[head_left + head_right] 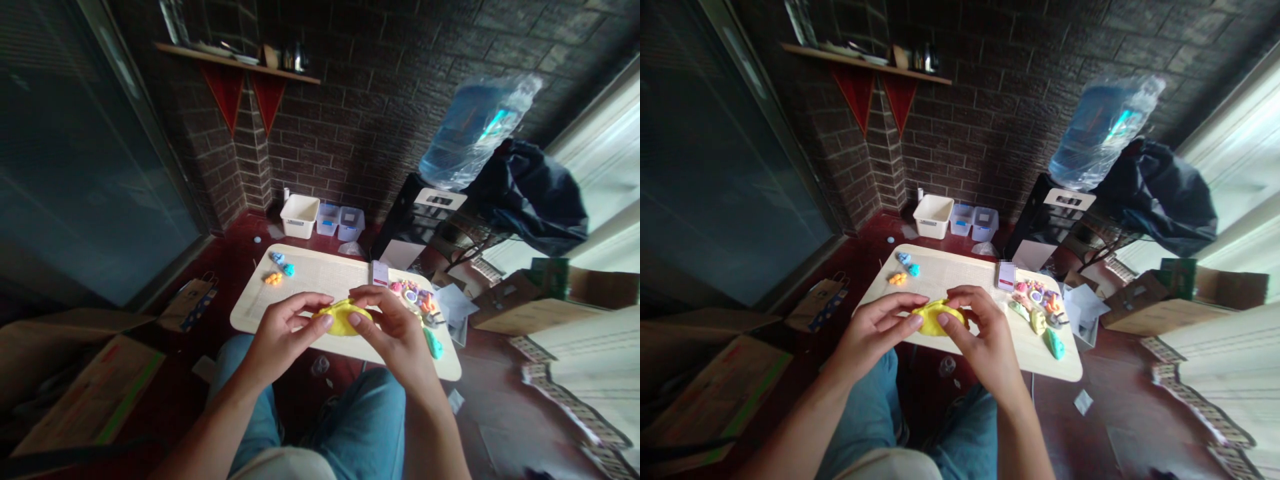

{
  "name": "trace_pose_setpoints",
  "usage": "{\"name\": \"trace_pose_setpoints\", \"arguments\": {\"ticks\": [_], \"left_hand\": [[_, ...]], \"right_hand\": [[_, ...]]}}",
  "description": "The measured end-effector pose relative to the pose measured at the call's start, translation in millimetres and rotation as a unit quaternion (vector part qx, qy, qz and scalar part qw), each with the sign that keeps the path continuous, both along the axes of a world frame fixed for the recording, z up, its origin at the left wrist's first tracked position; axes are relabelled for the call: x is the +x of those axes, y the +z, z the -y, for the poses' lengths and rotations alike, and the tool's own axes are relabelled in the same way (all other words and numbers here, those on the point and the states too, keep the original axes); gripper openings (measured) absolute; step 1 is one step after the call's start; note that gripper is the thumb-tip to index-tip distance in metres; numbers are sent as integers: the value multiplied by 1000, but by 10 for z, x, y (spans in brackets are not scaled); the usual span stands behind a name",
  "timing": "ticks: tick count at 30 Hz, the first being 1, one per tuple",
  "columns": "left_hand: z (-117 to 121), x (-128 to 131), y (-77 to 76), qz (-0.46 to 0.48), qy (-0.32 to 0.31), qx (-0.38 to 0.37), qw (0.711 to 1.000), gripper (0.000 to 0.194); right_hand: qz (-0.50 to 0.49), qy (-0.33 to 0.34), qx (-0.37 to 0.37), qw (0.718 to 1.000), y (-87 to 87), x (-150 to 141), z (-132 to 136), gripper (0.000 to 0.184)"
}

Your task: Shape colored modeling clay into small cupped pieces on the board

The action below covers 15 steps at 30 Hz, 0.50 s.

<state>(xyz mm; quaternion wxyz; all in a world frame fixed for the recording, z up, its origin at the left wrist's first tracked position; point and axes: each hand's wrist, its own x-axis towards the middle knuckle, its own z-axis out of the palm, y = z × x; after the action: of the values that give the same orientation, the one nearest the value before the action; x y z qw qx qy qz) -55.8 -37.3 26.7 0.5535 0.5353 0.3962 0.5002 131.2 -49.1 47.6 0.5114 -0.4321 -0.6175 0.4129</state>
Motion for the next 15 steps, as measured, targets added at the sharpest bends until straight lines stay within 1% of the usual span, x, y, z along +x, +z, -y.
{"name": "trace_pose_setpoints", "arguments": {"ticks": [4, 8, 11, 15], "left_hand": [[13, 3, 19, -40, 17, 40, 998, 20], [38, -8, 47, -63, 42, 75, 994, 17], [62, -19, 80, -68, 53, 91, 992, 16], [95, -24, 105, -57, 62, 102, 991, 14]], "right_hand": [[10, 12, 15, 1000, 15, -13, 4, 6], [46, 12, 37, 998, 55, -28, 29, 6], [65, 13, 57, 996, 84, -43, 60, 6], [87, 9, 103, 991, 110, -59, 87, 6]]}}
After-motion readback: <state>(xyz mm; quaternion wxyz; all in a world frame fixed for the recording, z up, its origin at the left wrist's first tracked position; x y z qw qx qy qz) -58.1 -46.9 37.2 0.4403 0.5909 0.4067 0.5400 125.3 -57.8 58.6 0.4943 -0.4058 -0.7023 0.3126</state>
